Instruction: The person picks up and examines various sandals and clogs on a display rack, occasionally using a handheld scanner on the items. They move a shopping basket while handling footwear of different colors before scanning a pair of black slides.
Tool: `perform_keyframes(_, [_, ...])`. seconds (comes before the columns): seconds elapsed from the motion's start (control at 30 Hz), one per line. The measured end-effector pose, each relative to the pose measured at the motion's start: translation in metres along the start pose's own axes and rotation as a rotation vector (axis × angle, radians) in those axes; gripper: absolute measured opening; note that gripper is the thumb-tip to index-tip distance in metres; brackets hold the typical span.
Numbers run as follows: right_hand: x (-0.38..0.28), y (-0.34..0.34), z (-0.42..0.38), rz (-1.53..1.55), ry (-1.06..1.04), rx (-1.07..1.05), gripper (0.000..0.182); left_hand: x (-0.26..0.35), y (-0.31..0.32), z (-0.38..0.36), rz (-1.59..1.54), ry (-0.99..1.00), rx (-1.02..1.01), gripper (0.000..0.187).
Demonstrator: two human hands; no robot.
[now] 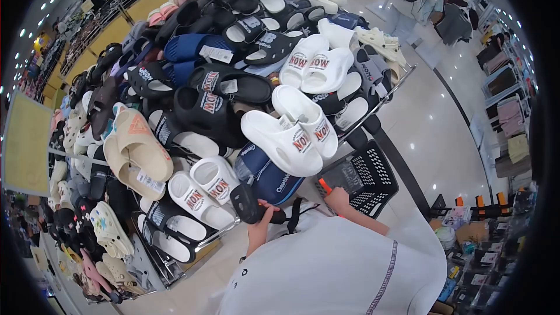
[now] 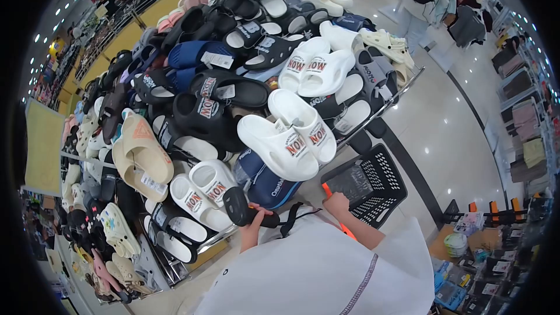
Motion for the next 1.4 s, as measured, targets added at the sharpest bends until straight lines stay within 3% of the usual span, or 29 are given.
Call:
perform_keyframes(0.17, [0.021,-0.007,0.020,-0.073,0.056,-0.066,0.035,-0.002,-0.001,0.013,-0.010,-0.026,0.003,0.021])
perform_keyframes(0.57, [0.076,-0.059,0.054,-0.141,0.109,-0.066,0.038,-0.009,0.076,0.049,0.058,-0.122,-0.355,0.025])
perform_keyframes(0.63, [0.087,-0.077,0.068,-0.146,0.058,-0.004,0.049,-0.014,0.091,0.058,0.135,-0.096,-0.402,0.026])
perform_keyframes(0.9, [0.157,-0.138,0.124,-0.088,0.047,0.063,0.037,-0.053,0.200,0.098,0.087,0.032,-0.360,0.020])
perform_keyframes(1.0, [0.177,-0.157,0.136,-0.043,0.042,0.051,0.038,-0.064,0.244,0.113,0.358,0.095,-0.467,0.021])
perform_keyframes(1.1, [0.193,-0.181,0.155,-0.062,0.040,-0.010,0.038,-0.076,0.271,0.124,0.184,0.008,-0.363,0.021])
perform_keyframes(1.23, [0.214,-0.204,0.179,-0.086,0.025,-0.037,0.039,-0.083,0.291,0.132,0.243,-0.006,-0.305,0.019])
perform_keyframes(1.3, [0.224,-0.221,0.188,-0.125,-0.010,0.049,0.044,-0.087,0.294,0.135,0.202,0.010,-0.265,0.020])
perform_keyframes(1.37, [0.237,-0.228,0.196,-0.113,0.034,-0.018,0.039,-0.089,0.297,0.141,0.234,-0.019,-0.286,0.021])
perform_keyframes(1.4, [0.240,-0.235,0.200,-0.139,0.013,0.020,0.039,-0.088,0.301,0.141,0.115,-0.024,-0.207,0.020])
Point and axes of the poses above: each hand's wrist, its own z-axis towards the middle knuckle, its own y-axis out of the palm, x = y × z, the point moved 9 cm from there along z, towards the middle knuckle, and after that the axes turned 7 degrees about -x, right-handed, at the moved point
